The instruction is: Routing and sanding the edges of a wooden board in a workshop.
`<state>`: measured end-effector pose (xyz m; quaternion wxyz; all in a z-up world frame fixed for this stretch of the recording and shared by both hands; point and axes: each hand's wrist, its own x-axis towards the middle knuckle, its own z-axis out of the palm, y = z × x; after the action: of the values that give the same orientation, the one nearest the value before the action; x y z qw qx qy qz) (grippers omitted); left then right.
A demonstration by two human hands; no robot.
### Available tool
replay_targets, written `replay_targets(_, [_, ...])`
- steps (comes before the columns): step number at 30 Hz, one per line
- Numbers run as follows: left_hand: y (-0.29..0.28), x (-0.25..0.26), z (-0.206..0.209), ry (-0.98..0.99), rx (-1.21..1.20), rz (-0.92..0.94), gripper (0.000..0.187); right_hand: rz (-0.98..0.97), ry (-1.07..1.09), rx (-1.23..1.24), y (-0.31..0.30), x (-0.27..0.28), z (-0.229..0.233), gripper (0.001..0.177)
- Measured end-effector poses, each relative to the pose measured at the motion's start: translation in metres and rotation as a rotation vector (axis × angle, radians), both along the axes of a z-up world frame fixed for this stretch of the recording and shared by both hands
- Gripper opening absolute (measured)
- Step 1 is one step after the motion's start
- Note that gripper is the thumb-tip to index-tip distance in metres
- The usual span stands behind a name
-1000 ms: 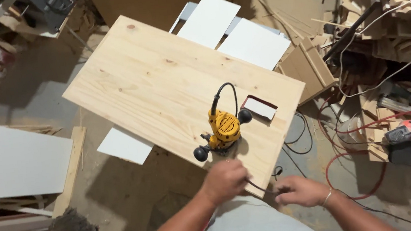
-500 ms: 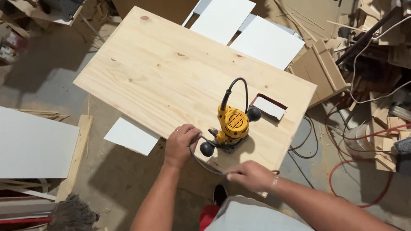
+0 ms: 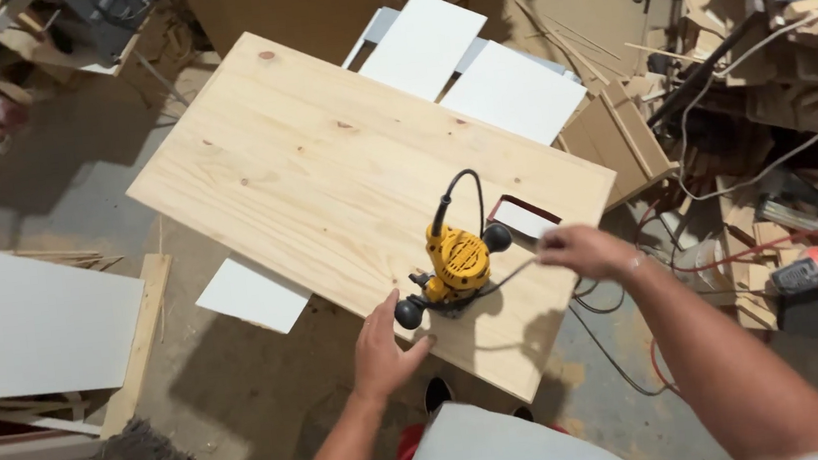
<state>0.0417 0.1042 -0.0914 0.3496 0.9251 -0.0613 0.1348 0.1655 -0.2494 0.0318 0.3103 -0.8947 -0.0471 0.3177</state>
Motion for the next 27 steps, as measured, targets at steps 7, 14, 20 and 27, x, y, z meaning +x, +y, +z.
replay_targets(7, [-0.016, 0.019, -0.046, 0.069, 0.031, 0.156, 0.055, 0.025, -0.241, 0.187, 0.046, 0.066, -0.038, 0.021])
replay_targets(14, [-0.017, 0.017, -0.028, 0.051, 0.055, 0.129, 0.053, -0.362, -0.052, 0.456, 0.048, 0.082, -0.112, 0.022])
replay_targets(20, [-0.021, 0.016, -0.024, 0.111, -0.011, 0.102, 0.044, -0.404, -0.148, 0.279, 0.057, 0.054, -0.093, 0.014])
replay_targets(27, [-0.026, 0.012, -0.014, 0.064, 0.034, 0.122, 0.046, -0.313, -0.001, -0.036, 0.079, -0.032, -0.072, 0.027])
